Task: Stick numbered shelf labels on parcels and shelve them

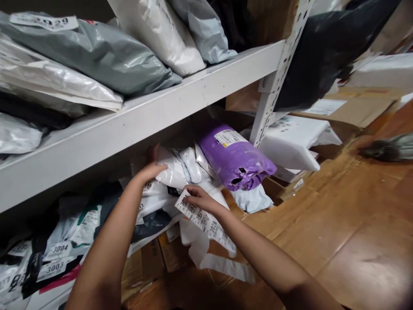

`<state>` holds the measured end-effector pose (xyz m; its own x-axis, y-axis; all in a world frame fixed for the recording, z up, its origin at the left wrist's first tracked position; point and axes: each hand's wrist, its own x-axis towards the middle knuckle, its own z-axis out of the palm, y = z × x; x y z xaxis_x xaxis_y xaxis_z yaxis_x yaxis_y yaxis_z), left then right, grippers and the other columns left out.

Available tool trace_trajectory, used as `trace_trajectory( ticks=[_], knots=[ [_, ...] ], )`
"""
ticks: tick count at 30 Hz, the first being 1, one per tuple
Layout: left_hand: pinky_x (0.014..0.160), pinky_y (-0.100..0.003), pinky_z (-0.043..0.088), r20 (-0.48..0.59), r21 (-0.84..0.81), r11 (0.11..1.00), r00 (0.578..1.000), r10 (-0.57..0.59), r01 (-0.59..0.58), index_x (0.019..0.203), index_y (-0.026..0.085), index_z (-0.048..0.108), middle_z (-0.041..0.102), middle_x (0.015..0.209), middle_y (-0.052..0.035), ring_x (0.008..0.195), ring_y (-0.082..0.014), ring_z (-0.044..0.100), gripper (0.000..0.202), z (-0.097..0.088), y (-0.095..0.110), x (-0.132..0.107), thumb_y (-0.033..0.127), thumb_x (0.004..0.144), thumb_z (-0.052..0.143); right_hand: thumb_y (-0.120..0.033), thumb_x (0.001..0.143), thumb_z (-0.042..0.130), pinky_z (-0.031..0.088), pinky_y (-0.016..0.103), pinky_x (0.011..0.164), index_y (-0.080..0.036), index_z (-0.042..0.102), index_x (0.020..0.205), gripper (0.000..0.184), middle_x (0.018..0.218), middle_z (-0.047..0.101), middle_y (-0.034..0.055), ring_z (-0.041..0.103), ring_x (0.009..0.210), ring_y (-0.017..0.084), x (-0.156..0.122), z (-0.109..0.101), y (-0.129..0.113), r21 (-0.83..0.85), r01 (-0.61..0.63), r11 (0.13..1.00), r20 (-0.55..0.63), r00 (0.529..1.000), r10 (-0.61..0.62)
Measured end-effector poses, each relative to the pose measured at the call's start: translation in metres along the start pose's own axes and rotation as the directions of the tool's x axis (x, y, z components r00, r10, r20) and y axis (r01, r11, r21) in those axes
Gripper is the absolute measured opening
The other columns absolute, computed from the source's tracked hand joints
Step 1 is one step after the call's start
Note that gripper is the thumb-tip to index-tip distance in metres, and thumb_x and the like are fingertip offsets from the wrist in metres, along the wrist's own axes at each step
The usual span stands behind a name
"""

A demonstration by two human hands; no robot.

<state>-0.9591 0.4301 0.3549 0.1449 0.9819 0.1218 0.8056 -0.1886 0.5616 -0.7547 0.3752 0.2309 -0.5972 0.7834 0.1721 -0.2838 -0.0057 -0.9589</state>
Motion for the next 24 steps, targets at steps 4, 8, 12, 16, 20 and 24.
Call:
trace_trajectory(
  ticks=[4,8,12,16,20,24],
  knots=[
    [0.12,-0.048,0.014,0.207,0.089,0.996,0.978,0.002,-0.02,0.133,0.023,0.052,0.026,0.156,-0.0076,0.149,-0.0312,0.008,0.053,0.007,-0.023,-0.028,0.025,0.08,0.054,-0.033,0.069,0.071,0.04,0.024,0.062,-0.018,0.061,0.076,0.019,0.069,0.059,-0.0034,0.052,0.063,0.012,0.0,0.005,-0.002,0.148,0.014,0.989,-0.074,0.997,-0.003],
    [0.118,-0.046,0.02,0.046,0.151,0.984,0.995,0.092,-0.098,0.123,0.027,0.057,0.018,0.149,-0.0081,0.145,-0.0274,0.018,0.037,0.03,-0.037,-0.066,0.021,0.087,0.047,-0.043,0.069,0.075,0.039,0.024,0.061,-0.019,0.065,0.084,0.031,0.069,0.062,-0.0028,0.052,0.062,0.012,0.009,0.024,0.002,0.318,0.023,0.948,-0.086,0.996,0.005],
    [0.109,-0.041,0.034,-0.025,0.052,0.995,0.996,0.082,-0.08,0.108,0.025,0.062,0.041,0.116,-0.0073,0.12,-0.023,0.044,0.027,0.037,-0.047,-0.069,0.02,0.083,0.053,-0.048,0.071,0.071,0.037,0.025,0.057,-0.018,0.067,0.082,0.033,0.063,0.057,-0.0028,0.047,0.057,0.012,0.023,0.056,0.006,0.302,0.059,0.952,-0.216,0.976,0.008],
    [0.097,-0.038,0.039,0.11,-0.207,0.978,0.994,-0.016,0.038,0.082,0.02,0.067,0.05,0.093,-0.0051,0.097,-0.022,0.051,0.025,0.024,-0.052,-0.054,0.03,0.086,0.044,-0.045,0.079,0.061,0.034,0.025,0.055,-0.016,0.068,0.077,0.03,0.062,0.054,-0.0012,0.042,0.057,0.012,0.03,0.074,0.009,0.058,0.048,0.997,-0.463,0.886,-0.016],
    [0.088,-0.031,0.04,0.199,-0.376,0.923,0.98,-0.003,0.079,0.08,0.02,0.063,0.052,0.09,-0.0033,0.092,-0.0203,0.05,0.033,0.012,-0.048,-0.053,0.045,0.09,0.045,-0.044,0.081,0.057,0.033,0.026,0.055,-0.015,0.067,0.073,0.032,0.061,0.052,-0.0006,0.041,0.058,0.013,0.032,0.076,0.011,-0.027,0.03,0.999,-0.52,0.853,-0.04],
    [0.086,-0.027,0.036,0.246,-0.339,0.935,0.969,-0.018,0.104,0.073,0.02,0.061,0.047,0.09,-0.0008,0.091,-0.0173,0.049,0.025,0.011,-0.042,-0.057,0.043,0.079,0.066,-0.046,0.081,0.057,0.031,0.025,0.054,-0.016,0.062,0.067,0.034,0.057,0.046,-0.0024,0.037,0.056,0.012,0.034,0.076,0.015,-0.033,0.021,0.999,-0.538,0.842,-0.036]
  ],
)
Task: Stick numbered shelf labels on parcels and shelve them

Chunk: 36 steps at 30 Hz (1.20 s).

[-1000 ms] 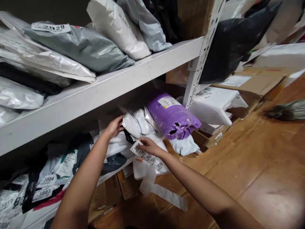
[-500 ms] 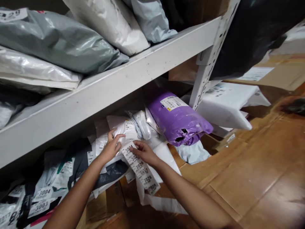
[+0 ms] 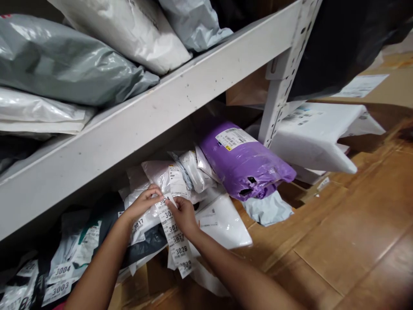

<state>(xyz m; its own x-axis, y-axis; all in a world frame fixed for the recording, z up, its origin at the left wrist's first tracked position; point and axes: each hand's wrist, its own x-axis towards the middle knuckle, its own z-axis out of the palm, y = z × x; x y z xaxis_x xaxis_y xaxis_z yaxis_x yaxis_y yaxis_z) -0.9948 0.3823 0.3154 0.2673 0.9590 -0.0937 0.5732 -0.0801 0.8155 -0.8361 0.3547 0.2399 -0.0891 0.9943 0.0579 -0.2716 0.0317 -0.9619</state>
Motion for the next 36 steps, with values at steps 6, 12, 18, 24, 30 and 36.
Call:
trace_trajectory(
  ticks=[6,12,18,24,30,36],
  knots=[
    [0.086,-0.027,0.035,-0.043,0.06,0.998,0.999,-0.01,0.012,0.069,0.019,0.058,0.046,0.085,0.0,0.086,-0.0159,0.047,0.029,0.005,0.003,0.002,0.045,0.081,0.063,-0.051,0.079,0.057,0.025,0.024,0.049,-0.017,0.056,0.062,0.038,0.055,0.037,-0.0045,0.031,0.053,0.01,0.001,-0.003,0.006,0.02,-0.045,0.999,0.03,0.999,0.045],
    [0.084,-0.028,0.036,-0.169,0.189,0.981,0.982,0.08,-0.048,0.069,0.02,0.049,0.044,0.082,0.0009,0.084,-0.0165,0.046,0.028,0.014,-0.006,0.005,0.044,0.081,0.06,-0.052,0.074,0.059,0.023,0.024,0.047,-0.02,0.044,0.055,0.04,0.052,0.032,-0.0062,0.028,0.051,0.009,0.005,-0.006,0.005,-0.006,-0.063,0.998,0.063,0.996,0.063],
    [0.086,-0.03,0.037,-0.181,0.315,0.947,0.976,0.12,-0.058,0.072,0.021,0.046,0.045,0.083,0.0001,0.085,-0.0174,0.046,0.026,0.019,-0.009,0.004,0.043,0.085,0.055,-0.046,0.067,0.07,0.032,0.024,0.05,-0.019,0.05,0.058,0.035,0.055,0.047,-0.0035,0.039,0.055,0.011,-0.013,-0.008,0.005,0.08,-0.1,0.992,0.009,0.995,0.099],
    [0.096,-0.035,0.037,-0.176,0.418,0.908,0.978,0.113,-0.03,0.076,0.022,0.046,0.043,0.091,-0.0015,0.093,-0.0188,0.047,0.023,0.03,-0.009,0.0,0.041,0.088,0.051,-0.05,0.067,0.072,0.037,0.026,0.05,-0.018,0.056,0.064,0.037,0.06,0.056,0.0002,0.046,0.055,0.013,-0.045,-0.011,0.012,0.226,-0.278,0.934,-0.015,0.957,0.289],
    [0.095,-0.039,0.041,-0.227,0.52,0.849,0.973,0.032,0.093,0.123,0.023,0.043,0.049,0.106,-0.006,0.1,-0.0222,0.053,0.046,0.026,0.017,-0.006,0.045,0.085,0.056,-0.053,0.066,0.075,0.032,0.024,0.046,-0.021,0.042,0.055,0.047,0.051,0.044,-0.0048,0.041,0.049,0.011,-0.071,-0.036,0.02,0.284,-0.263,0.922,0.018,0.963,0.269],
    [0.092,-0.036,0.042,0.145,0.794,0.559,0.967,0.212,-0.241,0.092,0.021,0.066,0.064,0.098,-0.0069,0.094,-0.0232,0.059,0.018,0.034,0.07,0.056,0.015,0.079,0.055,-0.047,0.068,0.077,0.042,0.026,0.063,-0.017,0.065,0.068,0.032,0.071,0.063,-0.0005,0.054,0.066,0.014,-0.015,-0.081,0.016,0.35,-0.091,0.932,-0.014,0.995,0.103]
  ],
)
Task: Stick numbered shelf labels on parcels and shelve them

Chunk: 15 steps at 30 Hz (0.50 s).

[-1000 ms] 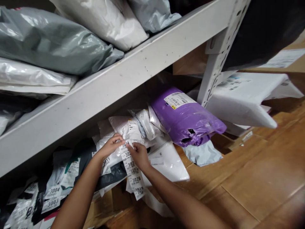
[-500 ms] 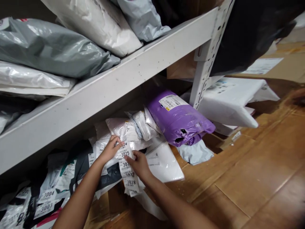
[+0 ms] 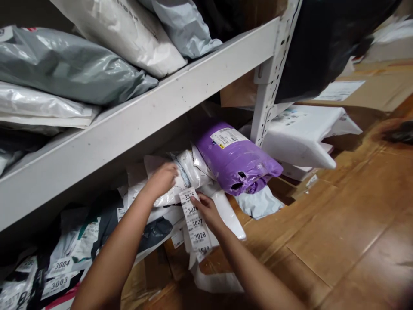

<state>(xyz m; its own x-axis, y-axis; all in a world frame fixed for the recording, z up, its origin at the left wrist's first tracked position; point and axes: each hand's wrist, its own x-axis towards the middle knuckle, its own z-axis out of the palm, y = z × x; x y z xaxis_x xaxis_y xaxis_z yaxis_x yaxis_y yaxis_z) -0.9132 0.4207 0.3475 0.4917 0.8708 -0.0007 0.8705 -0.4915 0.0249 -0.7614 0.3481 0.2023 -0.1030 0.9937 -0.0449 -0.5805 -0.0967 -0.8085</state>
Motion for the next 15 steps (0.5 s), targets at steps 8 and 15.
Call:
trace_trajectory(
  ticks=[8,15],
  knots=[
    [0.081,-0.033,0.046,0.018,-0.129,0.99,0.999,0.05,-0.048,0.098,0.021,0.063,0.065,0.101,-0.0055,0.092,-0.0219,0.062,0.025,0.025,-0.018,0.025,0.02,0.073,0.062,-0.041,0.067,0.079,0.049,0.032,0.069,-0.018,0.072,0.091,0.034,0.082,0.074,0.0049,0.068,0.077,0.022,0.018,-0.006,-0.008,0.393,-0.139,0.909,0.068,0.99,0.122],
    [0.068,-0.031,0.043,-0.025,-0.037,0.995,0.995,-0.092,0.091,0.073,0.019,0.063,0.065,0.075,-0.0054,0.075,-0.0222,0.061,0.024,0.034,-0.009,0.033,0.043,0.077,0.066,-0.038,0.071,0.075,0.051,0.038,0.097,-0.019,0.07,0.1,0.035,0.109,0.073,0.0058,0.064,0.112,0.024,0.013,0.006,-0.003,0.606,-0.126,0.786,0.006,0.988,0.154]
  ],
)
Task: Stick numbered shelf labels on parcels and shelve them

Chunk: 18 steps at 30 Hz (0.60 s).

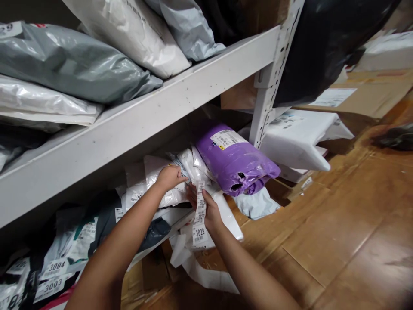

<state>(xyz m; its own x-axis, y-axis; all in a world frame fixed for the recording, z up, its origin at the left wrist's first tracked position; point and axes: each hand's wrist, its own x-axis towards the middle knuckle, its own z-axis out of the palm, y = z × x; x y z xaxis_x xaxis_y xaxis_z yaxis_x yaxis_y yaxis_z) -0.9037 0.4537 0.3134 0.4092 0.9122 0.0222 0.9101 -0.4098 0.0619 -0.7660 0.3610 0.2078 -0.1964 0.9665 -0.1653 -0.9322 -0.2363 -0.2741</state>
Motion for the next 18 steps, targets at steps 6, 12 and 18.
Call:
trace_trajectory(
  ticks=[6,12,18],
  knots=[
    [0.071,-0.028,0.043,0.011,-0.053,0.992,0.994,0.112,-0.111,0.099,0.026,0.065,0.066,0.115,-0.0001,0.079,-0.0148,0.065,0.021,0.008,-0.003,-0.003,0.025,0.079,0.06,-0.037,0.073,0.07,0.055,0.046,0.096,-0.018,0.071,0.082,0.021,0.088,0.075,0.0098,0.064,0.113,0.029,0.016,0.002,-0.003,0.095,-0.043,0.995,-0.069,0.996,0.05],
    [0.072,-0.029,0.047,-0.134,-0.192,0.979,0.986,-0.096,0.069,0.114,0.021,0.057,0.064,0.114,-0.0043,0.071,-0.0151,0.068,0.043,0.02,-0.001,-0.008,0.026,0.073,0.07,-0.038,0.076,0.064,0.056,0.047,0.095,-0.018,0.07,0.085,0.023,0.085,0.074,0.011,0.065,0.11,0.029,0.02,0.0,-0.011,0.164,-0.039,0.986,-0.106,0.993,0.057],
    [0.077,-0.029,0.049,-0.219,-0.179,0.981,0.975,0.031,-0.071,0.101,0.023,0.063,0.059,0.12,-0.0047,0.086,-0.0153,0.066,0.02,0.026,-0.002,-0.014,0.021,0.081,0.061,-0.041,0.075,0.063,0.056,0.044,0.095,-0.018,0.069,0.086,0.026,0.086,0.073,0.0105,0.066,0.108,0.027,0.025,-0.004,-0.011,0.119,-0.034,0.992,-0.087,0.995,0.044]
  ],
)
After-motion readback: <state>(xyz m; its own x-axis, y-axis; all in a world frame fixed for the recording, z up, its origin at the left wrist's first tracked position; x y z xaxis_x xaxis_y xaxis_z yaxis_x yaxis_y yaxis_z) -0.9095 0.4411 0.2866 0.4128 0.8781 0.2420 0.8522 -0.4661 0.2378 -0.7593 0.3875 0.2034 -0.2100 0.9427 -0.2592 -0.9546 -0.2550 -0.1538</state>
